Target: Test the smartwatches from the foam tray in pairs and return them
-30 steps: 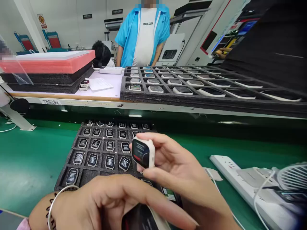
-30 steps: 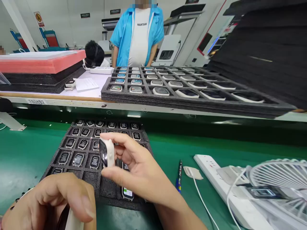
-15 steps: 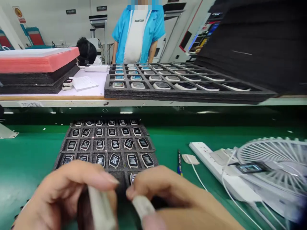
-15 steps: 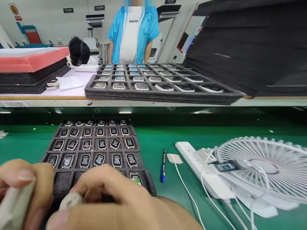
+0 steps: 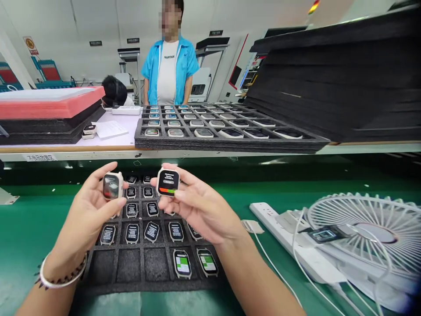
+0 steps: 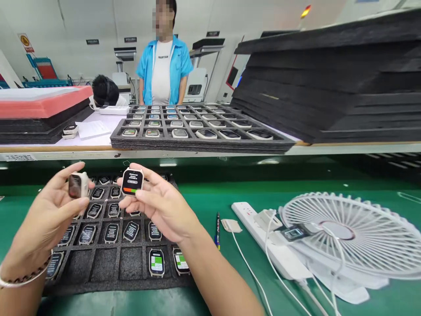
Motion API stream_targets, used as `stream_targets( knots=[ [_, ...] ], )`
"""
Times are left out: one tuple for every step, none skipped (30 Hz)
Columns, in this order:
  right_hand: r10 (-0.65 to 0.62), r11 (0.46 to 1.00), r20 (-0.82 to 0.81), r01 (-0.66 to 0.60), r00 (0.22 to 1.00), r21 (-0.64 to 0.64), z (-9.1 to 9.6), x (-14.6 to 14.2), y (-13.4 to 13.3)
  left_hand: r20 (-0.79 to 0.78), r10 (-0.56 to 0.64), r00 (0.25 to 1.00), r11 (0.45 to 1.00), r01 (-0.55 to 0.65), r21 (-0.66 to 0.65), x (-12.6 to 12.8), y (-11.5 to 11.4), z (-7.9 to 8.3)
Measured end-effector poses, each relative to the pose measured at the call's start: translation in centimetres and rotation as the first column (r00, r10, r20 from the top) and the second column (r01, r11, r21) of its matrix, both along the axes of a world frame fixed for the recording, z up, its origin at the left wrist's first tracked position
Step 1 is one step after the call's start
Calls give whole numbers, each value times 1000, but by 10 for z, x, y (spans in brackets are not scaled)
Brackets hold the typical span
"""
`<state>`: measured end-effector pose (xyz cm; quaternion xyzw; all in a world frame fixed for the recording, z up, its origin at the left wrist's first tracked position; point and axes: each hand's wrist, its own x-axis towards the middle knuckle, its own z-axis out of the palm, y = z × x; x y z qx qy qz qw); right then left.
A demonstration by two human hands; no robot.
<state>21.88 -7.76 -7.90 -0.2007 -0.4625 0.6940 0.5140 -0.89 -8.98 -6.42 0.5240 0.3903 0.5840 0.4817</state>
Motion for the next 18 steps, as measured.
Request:
stream_targets(
  knots=[
    [11,999,-19,-12,1000,-50,-3,-2,8,13,0,1000,1000,0,-26,2,7,-4],
    [23,996,-35,-26,999,-85,-6,-4,15,23,-9,1000,999,10,-50,3,12,-8],
    [35,993,-48,-40,998,-110,-10,-5,21,28,-19,999,997,21,-72,5,16,-11],
    [42,991,-59,-50,997,-127,-14,-6,26,30,-33,999,996,36,-87,5,19,-14],
    [44,989,-69,-54,997,-138,-18,-7,30,32,-52,998,993,55,-103,6,21,-16],
    [42,988,-79,-53,996,-145,-22,-7,33,37,-73,997,990,77,-121,7,22,-18],
    [38,987,-89,-51,995,-152,-25,-8,36,51,-94,994,985,101,-141,7,23,-19],
    [33,986,-97,-48,995,-159,-27,-9,39,71,-116,991,979,126,-162,7,23,-20],
    [29,985,-104,-46,994,-166,-29,-9,41,99,-132,986,972,149,-182,8,24,-21],
    [30,984,-109,-48,994,-173,-31,-9,42,130,-145,981,965,169,-198,8,25,-22],
    [34,982,-114,-54,993,-179,-32,-10,43,163,-152,975,960,184,-209,8,26,-23],
    [40,981,-116,-62,992,-185,-33,-10,45,193,-155,969,958,196,-212,8,28,-23],
    [46,979,-116,-68,992,-191,-34,-11,46,216,-160,963,956,206,-211,9,29,-24],
    [49,978,-112,-71,992,-198,-35,-12,47,231,-167,958,954,217,-209,9,31,-25],
    [49,976,-106,-70,993,-205,-36,-13,48,239,-173,955,952,224,-207,10,32,-25],
    [47,975,-97,-67,994,-211,-36,-14,49,242,-177,954,952,229,-205,11,33,-25],
    [44,975,-89,-63,995,-215,-35,-15,49,241,-176,955,953,227,-202,11,33,-24],
    [39,976,-84,-56,996,-211,-33,-16,48,237,-167,957,957,215,-195,11,31,-22]
  ],
)
